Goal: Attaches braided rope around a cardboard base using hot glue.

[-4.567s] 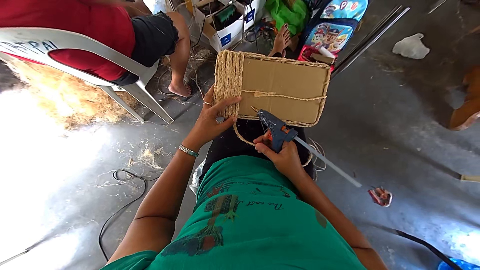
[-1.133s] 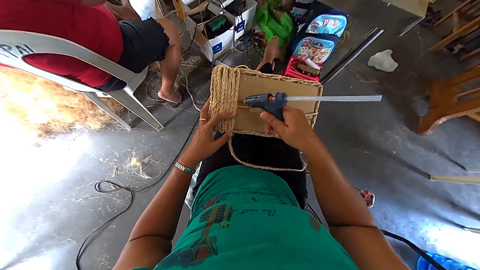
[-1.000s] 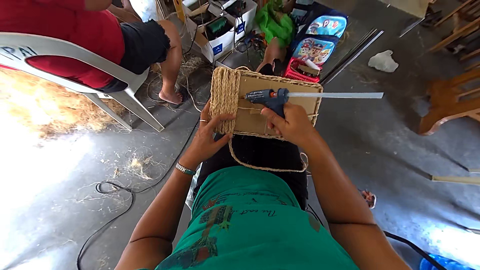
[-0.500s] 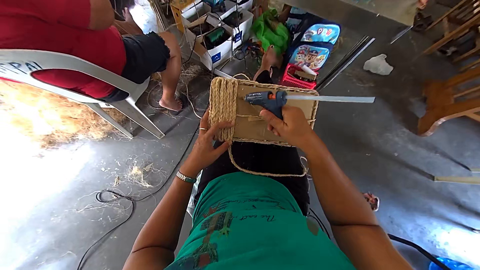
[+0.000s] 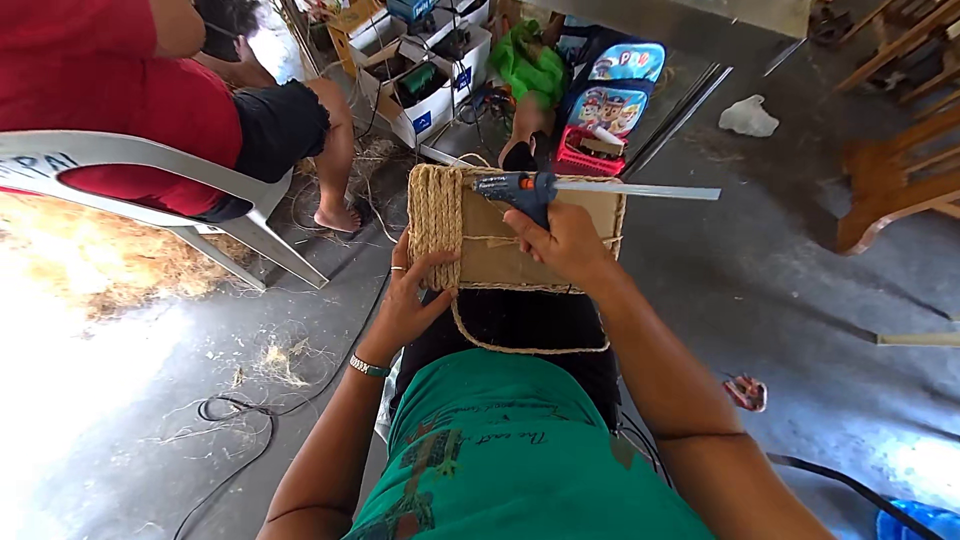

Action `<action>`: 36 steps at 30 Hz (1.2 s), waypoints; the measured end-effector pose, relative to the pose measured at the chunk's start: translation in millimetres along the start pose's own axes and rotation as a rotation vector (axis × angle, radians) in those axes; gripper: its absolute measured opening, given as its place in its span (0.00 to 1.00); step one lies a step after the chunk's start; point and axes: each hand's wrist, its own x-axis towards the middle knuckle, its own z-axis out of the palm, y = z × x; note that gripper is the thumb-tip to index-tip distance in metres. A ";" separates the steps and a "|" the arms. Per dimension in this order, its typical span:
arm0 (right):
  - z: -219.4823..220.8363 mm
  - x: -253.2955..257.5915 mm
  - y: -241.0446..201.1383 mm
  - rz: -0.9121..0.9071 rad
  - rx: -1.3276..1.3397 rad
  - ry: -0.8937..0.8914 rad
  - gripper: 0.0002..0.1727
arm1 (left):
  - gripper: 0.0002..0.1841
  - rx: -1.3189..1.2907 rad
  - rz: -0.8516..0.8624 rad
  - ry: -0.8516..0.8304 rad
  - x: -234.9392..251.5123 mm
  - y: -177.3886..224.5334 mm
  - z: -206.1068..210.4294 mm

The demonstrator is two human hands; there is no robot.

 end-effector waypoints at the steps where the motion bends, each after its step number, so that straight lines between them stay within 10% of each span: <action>1: -1.0 -1.0 -0.2 0.010 0.008 0.010 0.25 | 0.30 -0.002 0.003 -0.003 -0.2 -0.4 0.4; 36: -3.7 2.1 -1.1 0.051 0.074 0.052 0.24 | 0.30 -0.010 -0.012 -0.002 -1.4 0.5 0.6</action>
